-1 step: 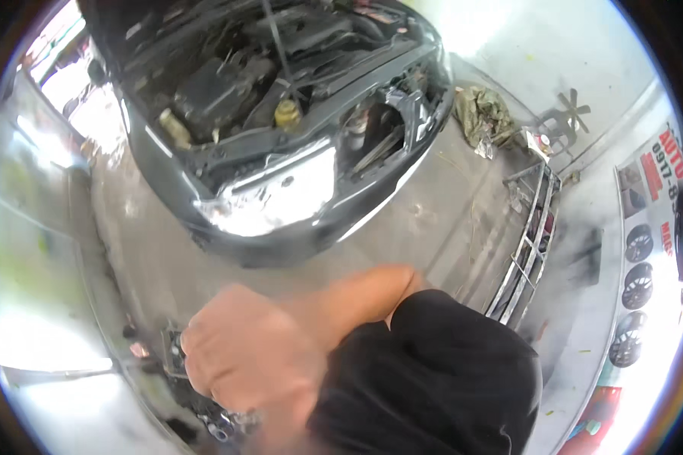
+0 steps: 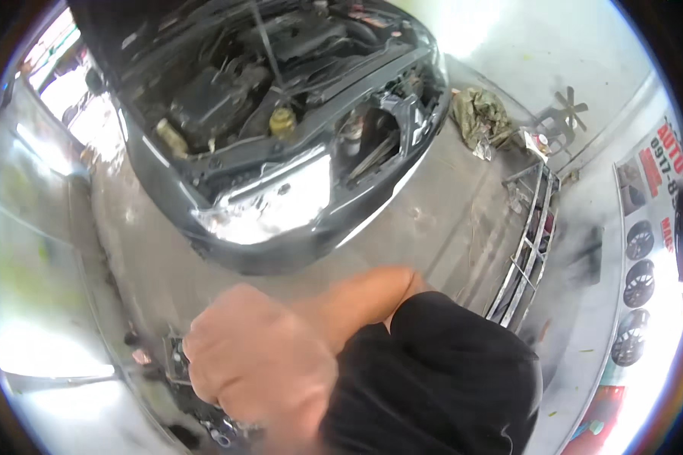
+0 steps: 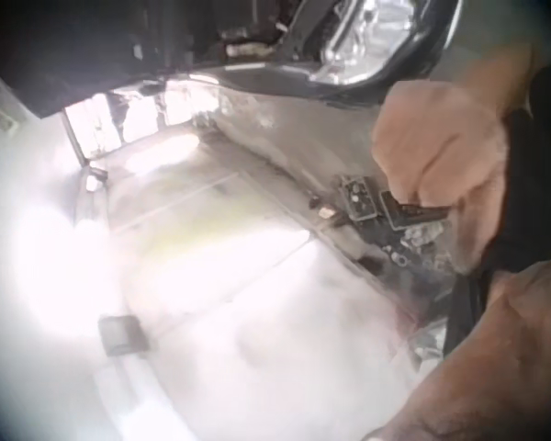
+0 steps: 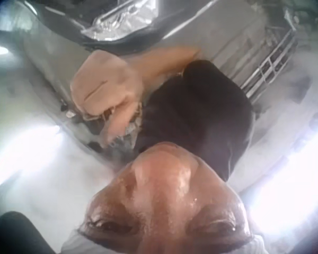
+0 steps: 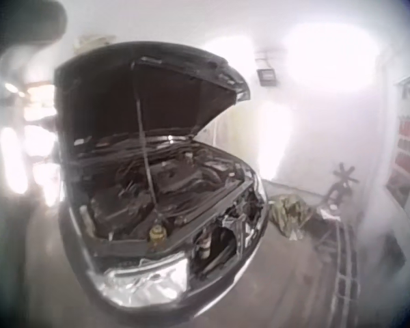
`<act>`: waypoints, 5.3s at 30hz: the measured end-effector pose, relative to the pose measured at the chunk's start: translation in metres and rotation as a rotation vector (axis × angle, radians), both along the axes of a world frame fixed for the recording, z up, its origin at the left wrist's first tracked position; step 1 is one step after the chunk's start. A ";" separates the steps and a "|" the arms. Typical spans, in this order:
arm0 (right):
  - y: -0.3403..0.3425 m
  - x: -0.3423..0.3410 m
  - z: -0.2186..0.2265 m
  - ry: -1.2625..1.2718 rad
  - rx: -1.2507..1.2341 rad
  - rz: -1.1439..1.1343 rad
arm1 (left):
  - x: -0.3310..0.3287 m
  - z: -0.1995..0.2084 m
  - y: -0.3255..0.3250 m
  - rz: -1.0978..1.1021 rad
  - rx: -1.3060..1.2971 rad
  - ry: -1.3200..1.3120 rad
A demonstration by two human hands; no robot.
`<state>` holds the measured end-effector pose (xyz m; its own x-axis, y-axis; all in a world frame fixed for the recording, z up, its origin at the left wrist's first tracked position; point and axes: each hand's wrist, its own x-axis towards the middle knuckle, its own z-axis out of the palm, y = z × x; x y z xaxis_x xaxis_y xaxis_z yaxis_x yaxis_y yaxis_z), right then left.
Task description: The person aligns and presses a black plastic trim piece onto a car fender by hand, then retrieves small fasteners from a tray and installs them by hand to secure the trim to the wheel well.
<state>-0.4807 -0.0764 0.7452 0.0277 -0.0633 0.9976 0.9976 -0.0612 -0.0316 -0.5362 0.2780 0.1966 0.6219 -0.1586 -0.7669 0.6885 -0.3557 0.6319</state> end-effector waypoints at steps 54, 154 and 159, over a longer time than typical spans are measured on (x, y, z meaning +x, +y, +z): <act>-0.589 -0.840 -0.751 2.745 -0.280 -1.947 | -0.031 0.038 -0.377 -1.467 0.405 -0.033; 0.526 0.611 -0.427 1.359 2.405 0.182 | 1.012 0.099 -0.006 -2.365 0.020 0.498; 0.487 0.593 -0.551 1.209 2.369 -0.065 | 0.968 -0.046 -0.032 -2.192 -0.204 -0.033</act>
